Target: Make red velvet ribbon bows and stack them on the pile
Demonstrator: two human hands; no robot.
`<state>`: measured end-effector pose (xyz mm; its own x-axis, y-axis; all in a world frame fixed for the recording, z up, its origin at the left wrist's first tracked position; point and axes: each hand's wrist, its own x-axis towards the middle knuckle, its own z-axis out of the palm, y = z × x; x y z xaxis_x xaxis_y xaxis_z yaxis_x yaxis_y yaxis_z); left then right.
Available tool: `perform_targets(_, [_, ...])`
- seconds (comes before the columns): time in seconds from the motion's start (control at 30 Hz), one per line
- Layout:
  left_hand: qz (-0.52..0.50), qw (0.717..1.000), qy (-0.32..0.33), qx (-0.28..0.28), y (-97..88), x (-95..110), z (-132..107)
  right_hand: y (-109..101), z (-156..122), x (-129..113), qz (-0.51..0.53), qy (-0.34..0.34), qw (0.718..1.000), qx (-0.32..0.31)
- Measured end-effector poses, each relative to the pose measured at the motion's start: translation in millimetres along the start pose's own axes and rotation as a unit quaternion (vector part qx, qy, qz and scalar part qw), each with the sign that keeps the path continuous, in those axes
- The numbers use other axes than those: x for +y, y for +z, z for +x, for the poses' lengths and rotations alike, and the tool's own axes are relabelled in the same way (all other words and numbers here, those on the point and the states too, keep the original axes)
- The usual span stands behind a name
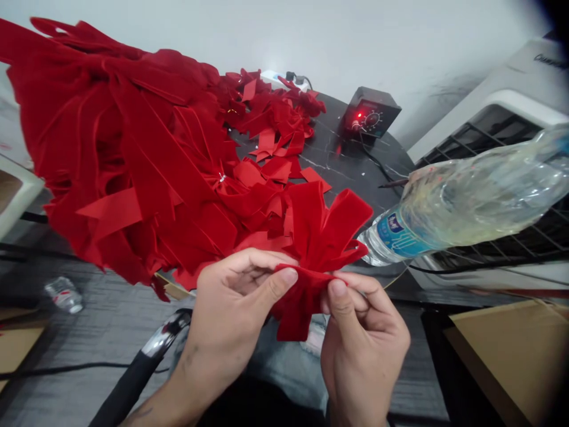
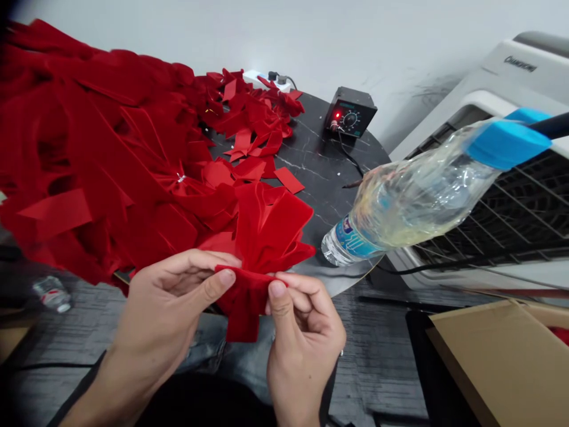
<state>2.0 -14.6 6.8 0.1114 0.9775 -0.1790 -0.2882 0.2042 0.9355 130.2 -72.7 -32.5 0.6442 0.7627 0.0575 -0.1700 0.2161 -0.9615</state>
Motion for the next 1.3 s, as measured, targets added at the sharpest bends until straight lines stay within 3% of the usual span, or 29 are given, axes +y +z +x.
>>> perform_targets(0.2, [0.076,0.996,0.031,0.015,3.9,6,-2,2,-1,-1,-0.002,-0.009,1.0,0.007])
perform_targets(0.53, [0.085,0.996,0.033,0.021,1.3,12,0,4,-2,2,0.018,0.0,1.0,-0.009])
perform_targets(0.63, [0.154,0.98,0.121,0.043,2.1,6,-3,7,-4,4,0.017,0.003,1.0,-0.006])
perform_targets(0.73, [0.247,0.935,0.246,0.071,2.6,-1,-9,10,-6,7,0.008,0.012,1.0,0.006])
perform_targets(0.8, [0.267,0.923,0.266,0.084,2.0,-3,-11,11,-6,8,0.001,0.029,0.999,0.015])
perform_targets(0.9, [0.189,0.963,0.179,0.067,-1.7,0,-9,12,-5,8,0.01,0.042,0.999,0.017])
perform_targets(1.0, [0.065,0.996,0.067,0.0,-8.4,-1,-3,13,-3,5,0.04,0.046,0.998,0.004])
perform_targets(1.2, [-0.08,0.994,-0.056,-0.039,-8.1,-12,5,8,1,8,0.033,0.07,0.997,-0.004])
perform_targets(1.3, [-0.129,0.987,-0.084,-0.05,-3.1,-17,7,3,5,14,0.009,0.042,0.999,-0.023])
